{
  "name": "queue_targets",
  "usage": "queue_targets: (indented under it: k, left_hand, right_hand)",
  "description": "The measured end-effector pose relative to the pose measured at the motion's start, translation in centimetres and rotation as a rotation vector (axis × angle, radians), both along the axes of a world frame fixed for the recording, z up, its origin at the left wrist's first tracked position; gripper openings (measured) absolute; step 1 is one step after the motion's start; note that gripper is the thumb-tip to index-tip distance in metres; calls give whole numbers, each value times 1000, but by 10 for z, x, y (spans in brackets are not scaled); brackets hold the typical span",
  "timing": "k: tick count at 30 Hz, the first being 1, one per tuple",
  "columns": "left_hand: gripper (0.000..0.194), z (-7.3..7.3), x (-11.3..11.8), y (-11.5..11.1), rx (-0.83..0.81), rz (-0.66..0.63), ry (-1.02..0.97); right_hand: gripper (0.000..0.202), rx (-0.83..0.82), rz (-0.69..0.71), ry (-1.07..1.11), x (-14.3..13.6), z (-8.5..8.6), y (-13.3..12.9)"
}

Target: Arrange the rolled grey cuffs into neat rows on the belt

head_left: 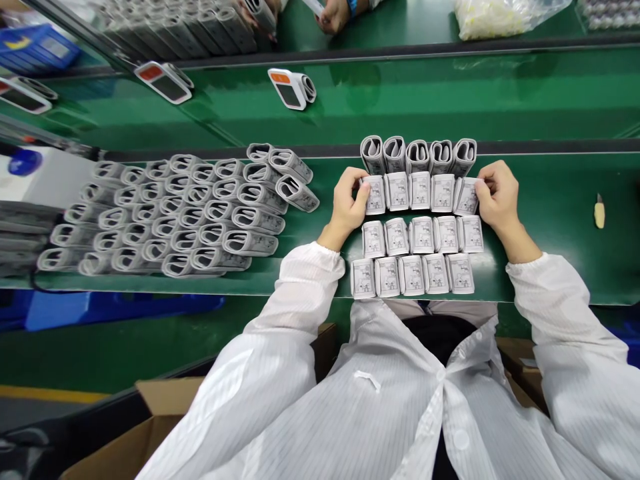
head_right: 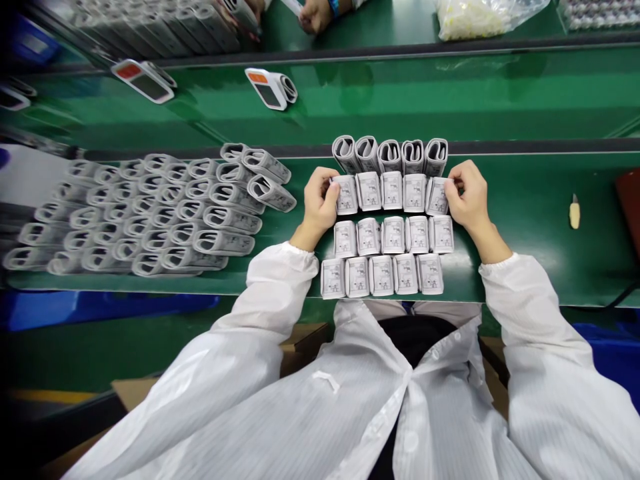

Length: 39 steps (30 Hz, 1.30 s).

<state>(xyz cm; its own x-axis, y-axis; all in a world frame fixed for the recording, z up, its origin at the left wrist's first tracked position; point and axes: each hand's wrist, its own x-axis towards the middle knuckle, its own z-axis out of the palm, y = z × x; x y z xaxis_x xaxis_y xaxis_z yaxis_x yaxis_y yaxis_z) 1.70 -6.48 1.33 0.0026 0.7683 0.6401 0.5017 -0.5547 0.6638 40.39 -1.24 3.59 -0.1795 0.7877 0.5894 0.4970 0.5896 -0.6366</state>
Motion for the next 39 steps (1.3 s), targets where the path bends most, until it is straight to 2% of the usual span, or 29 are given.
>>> queue_targets:
  k: [8, 15, 25, 39]
  left_hand:
    - [45, -2, -1, 2, -29, 36, -2]
    - [46, -6, 0, 4, -84, 42, -38]
    - [42, 0, 1, 2, -41, 32, -6]
    - [44, 0, 1, 2, -40, 45, 3]
  right_hand:
    - [59, -46, -11, -11, -1, 4, -3]
    - [53, -15, 21, 17, 0, 1, -1]
    - [52, 1, 34, 27, 1, 0, 0]
    - [52, 0, 37, 38, 0, 0, -1]
